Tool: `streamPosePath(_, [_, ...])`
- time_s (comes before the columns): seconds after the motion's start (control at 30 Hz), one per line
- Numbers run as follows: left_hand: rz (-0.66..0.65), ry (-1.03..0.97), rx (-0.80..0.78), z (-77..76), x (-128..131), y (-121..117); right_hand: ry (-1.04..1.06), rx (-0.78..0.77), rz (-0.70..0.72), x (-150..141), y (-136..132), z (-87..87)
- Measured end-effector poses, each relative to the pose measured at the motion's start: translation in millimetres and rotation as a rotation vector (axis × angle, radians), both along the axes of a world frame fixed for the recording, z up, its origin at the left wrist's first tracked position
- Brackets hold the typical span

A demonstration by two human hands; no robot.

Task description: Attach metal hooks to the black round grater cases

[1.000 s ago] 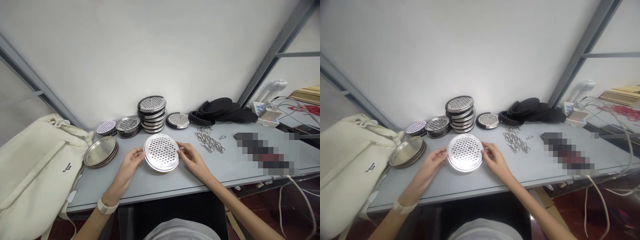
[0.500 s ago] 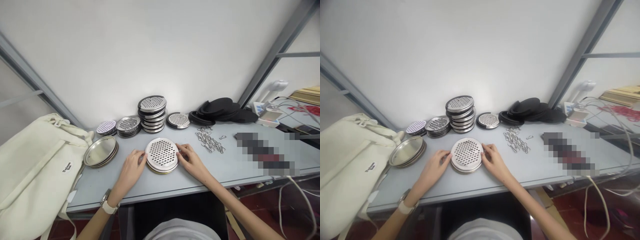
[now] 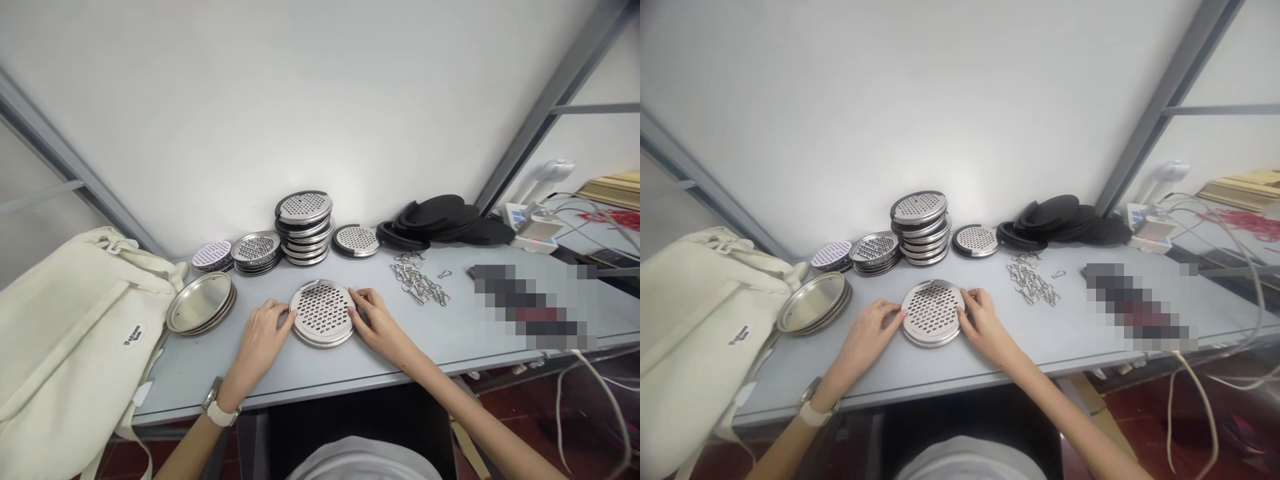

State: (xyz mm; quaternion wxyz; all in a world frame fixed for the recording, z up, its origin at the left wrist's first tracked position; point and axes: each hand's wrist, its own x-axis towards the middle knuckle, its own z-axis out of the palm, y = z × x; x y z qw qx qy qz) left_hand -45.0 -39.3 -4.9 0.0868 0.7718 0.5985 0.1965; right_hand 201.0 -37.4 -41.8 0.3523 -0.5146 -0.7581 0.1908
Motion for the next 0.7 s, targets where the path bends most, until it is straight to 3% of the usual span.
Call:
streamPosePath(0.4, [-0.021,-0.037,0.043,-9.0,-5.0,8.1,-0.226,0.136,-0.062,-5.0,-2.0,-0.1])
streamPosePath(0.7, [-0.045,-0.017,0.045,-4.0,-2.0,4.9,-0.417,0.224,-0.088,-7.3,-3.0,3.1])
